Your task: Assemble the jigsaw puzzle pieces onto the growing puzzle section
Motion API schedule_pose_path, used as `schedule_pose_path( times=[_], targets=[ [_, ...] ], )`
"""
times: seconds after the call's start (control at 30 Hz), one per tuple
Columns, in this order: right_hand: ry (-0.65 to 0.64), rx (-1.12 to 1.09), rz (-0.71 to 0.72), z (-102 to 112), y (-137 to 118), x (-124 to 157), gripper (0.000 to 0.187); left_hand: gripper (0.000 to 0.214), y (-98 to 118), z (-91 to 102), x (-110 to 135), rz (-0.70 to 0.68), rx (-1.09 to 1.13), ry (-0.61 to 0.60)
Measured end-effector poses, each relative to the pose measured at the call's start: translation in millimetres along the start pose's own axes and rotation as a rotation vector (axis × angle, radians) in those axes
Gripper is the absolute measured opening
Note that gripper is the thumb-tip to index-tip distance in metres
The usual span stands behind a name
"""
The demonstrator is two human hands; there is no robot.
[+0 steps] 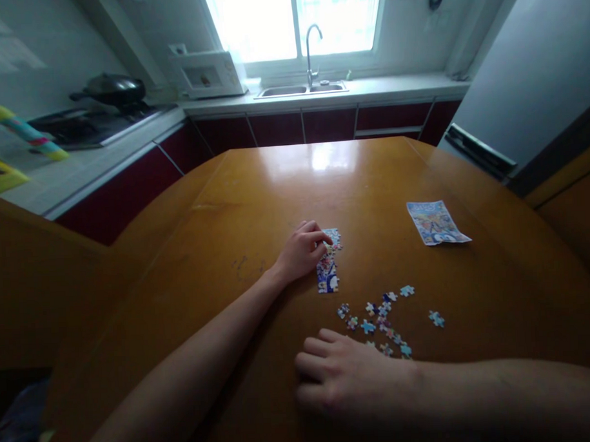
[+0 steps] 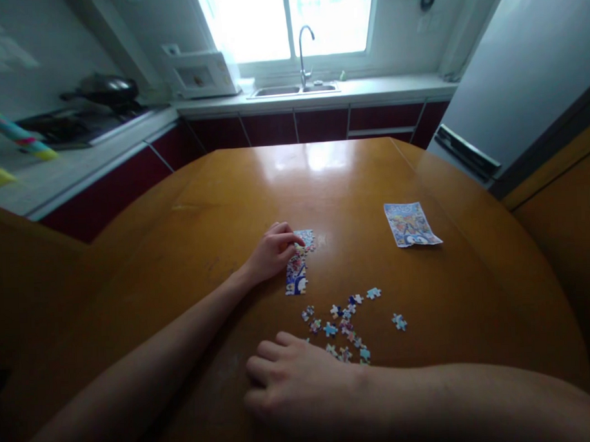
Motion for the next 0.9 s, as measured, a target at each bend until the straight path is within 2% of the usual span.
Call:
schedule_pose_path(
  times=[0.1, 0.2, 0.3, 0.37, 0.47, 0.57, 0.7, 0.9],
  targets=[
    [0.011, -0.106, -0.041, 11.4, 2.2, -0.5, 0.009, 0.023, -0.1, 0.8, -0.8, 0.007, 0.002, 0.007],
    [0.130, -0.331, -0.246, 38.1, 22.5, -0.9, 0.004, 0.025, -0.9, 1.4, -1.3, 0.026, -0.006, 0.025],
    [0.401, -0.576, -0.554, 67.0, 70.9, 6.2, 0.019, 0.025, -1.2, 2.9, -1.8, 0.035, 0.002, 0.063],
    [0.552, -0.605, -0.634, 77.3, 109.7, 14.0, 0.015, 0.023, -0.7, 4.1, -2.4, 0.038, 0.012, 0.082],
    [0.692, -0.667, -0.730, 72.3, 168.1, 29.8, 0.015, 0.020, 0.9, 6.0, -3.4, 0.032, 0.010, 0.092],
    [0.683, -0.675, -0.807, 54.6, 203.2, 41.7, 0.018, 0.015, 2.1, 6.9, -3.7, 0.024, 0.007, 0.083],
    [0.659, -0.677, -0.754, 42.0, 206.2, 42.3, 0.020, 0.013, 2.5, 6.9, -3.2, 0.004, 0.007, 0.068],
    [0.617, -0.629, -0.667, 38.6, 195.5, 35.7, 0.017, 0.014, 5.8, 6.9, -3.3, -0.037, 0.049, 0.055]
  ],
)
Point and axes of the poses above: each hand's wrist, its own x-axis away from the middle knuckle, its own z-axis out of the back of the hand, y = z × x, the point moved 4 cm from there along -x, towards the middle knuckle, and after that the axes turned 7 degrees about -z, right-handed, at the moved point
